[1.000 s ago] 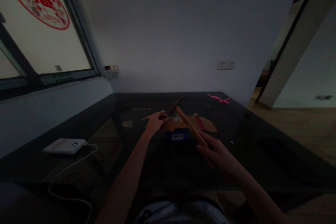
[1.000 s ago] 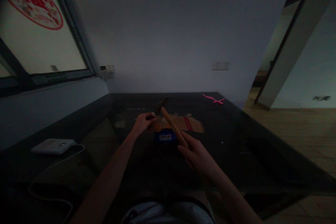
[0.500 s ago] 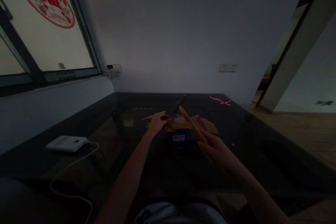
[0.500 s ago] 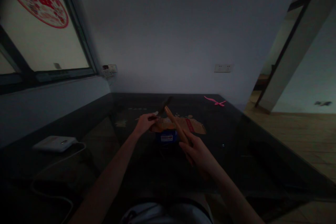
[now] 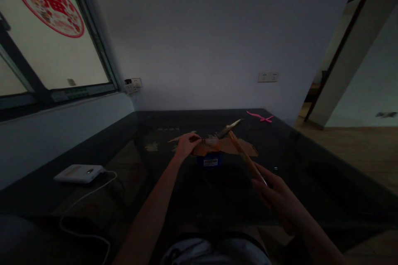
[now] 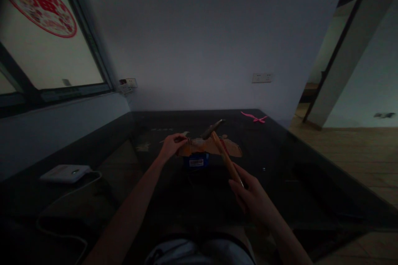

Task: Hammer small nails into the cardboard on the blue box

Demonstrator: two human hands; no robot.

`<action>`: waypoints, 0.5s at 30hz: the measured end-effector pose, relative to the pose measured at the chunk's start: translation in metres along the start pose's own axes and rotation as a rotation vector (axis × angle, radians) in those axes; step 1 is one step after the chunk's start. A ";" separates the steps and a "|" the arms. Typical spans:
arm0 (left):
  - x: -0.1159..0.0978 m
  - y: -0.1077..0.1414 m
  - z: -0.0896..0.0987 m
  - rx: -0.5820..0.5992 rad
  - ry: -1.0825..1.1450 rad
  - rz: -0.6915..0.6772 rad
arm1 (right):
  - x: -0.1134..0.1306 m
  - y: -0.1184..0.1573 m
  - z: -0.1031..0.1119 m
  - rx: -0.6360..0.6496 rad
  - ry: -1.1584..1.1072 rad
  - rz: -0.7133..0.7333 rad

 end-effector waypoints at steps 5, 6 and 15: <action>-0.001 0.000 -0.002 0.000 0.004 0.040 | -0.006 0.003 0.002 0.013 -0.034 -0.010; -0.002 0.000 -0.002 0.005 0.010 0.047 | -0.007 0.004 0.002 0.016 -0.044 -0.023; -0.005 0.001 0.000 0.059 -0.013 0.060 | -0.008 0.007 -0.002 0.002 -0.046 -0.032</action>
Point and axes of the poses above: each hand's wrist, its own y-axis away from the middle knuckle, its own z-axis out of the back of the hand, x = y × z, the point moved 1 cm from there along -y, towards the middle knuckle, and after that the axes turned 15 degrees about -y, right-handed, at the moved point
